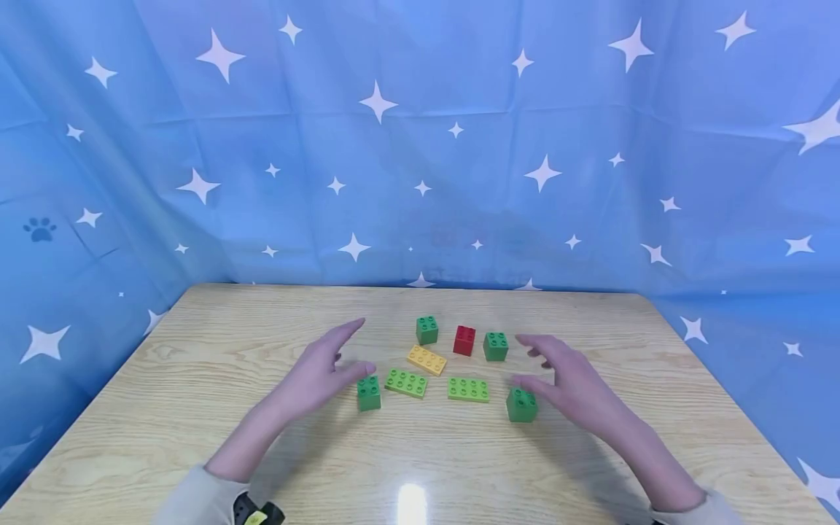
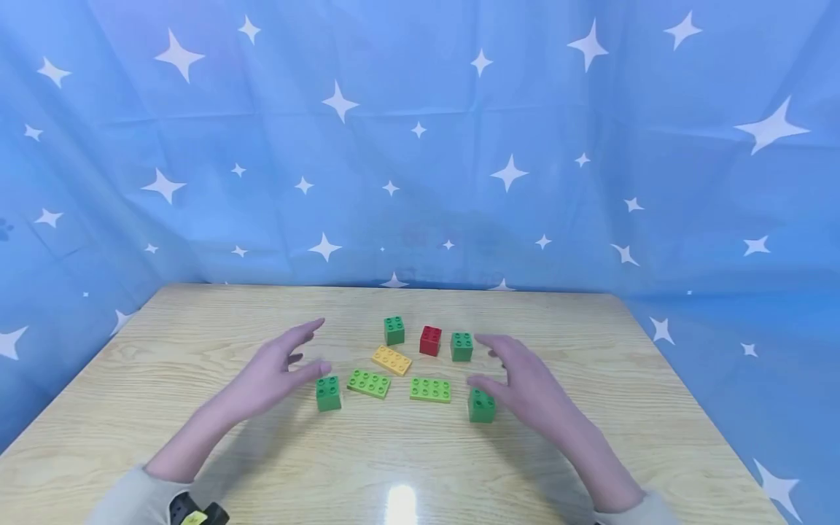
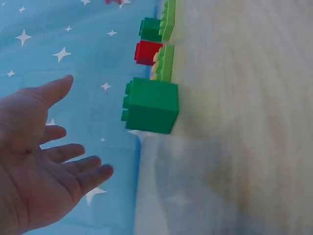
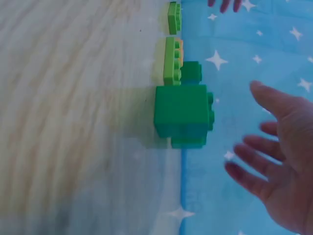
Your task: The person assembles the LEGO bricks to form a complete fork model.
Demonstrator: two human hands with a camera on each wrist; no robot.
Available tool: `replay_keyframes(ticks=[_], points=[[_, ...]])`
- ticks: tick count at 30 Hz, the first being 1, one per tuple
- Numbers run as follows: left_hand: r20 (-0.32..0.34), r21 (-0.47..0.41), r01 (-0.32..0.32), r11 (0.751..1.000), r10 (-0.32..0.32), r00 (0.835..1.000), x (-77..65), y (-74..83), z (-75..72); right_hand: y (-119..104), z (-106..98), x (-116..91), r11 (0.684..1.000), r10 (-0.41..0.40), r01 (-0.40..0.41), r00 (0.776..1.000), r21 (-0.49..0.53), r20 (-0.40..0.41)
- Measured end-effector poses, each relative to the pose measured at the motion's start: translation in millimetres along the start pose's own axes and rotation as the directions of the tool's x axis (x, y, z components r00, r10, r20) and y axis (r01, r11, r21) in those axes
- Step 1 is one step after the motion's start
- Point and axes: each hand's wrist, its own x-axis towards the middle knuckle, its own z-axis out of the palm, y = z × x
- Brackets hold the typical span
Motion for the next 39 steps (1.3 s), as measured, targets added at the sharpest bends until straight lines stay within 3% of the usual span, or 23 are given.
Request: replay_keyframes(ticks=[5, 8, 12, 22, 30, 39], points=[[0.032, -0.19, 0.089, 0.978, -0.084, 0.996, -6.2, -5.9, 6.0, 12, 0, -8, 0.997, -0.039, 0.034, 0.997, 0.076, 0.071], [0.037, -0.25, 0.119, 0.961, -0.113, 0.993, -10.6, -9.0, 8.8, 18, 1, -14, 0.992, -0.012, -0.004, 0.992, 0.129, 0.124], [0.042, -0.273, 0.123, 0.954, -0.115, 0.992, -15.9, -13.6, 9.9, 25, 5, -18, 0.981, 0.024, -0.059, 0.983, 0.184, 0.183], [0.05, -0.285, 0.125, 0.95, -0.115, 0.992, -24.9, -25.0, 12.7, 27, 13, -22, 0.975, -0.011, -0.032, 0.981, 0.218, 0.194], [0.072, -0.347, 0.122, 0.93, -0.103, 0.992, -25.4, -26.0, 15.8, 16, 22, -22, 0.955, 0.008, -0.074, 0.975, 0.286, 0.223], [0.072, -0.319, 0.142, 0.937, -0.125, 0.989, -22.9, -23.0, 19.9, -7, 36, -18, 0.938, -0.04, -0.056, 0.962, 0.341, 0.269]])
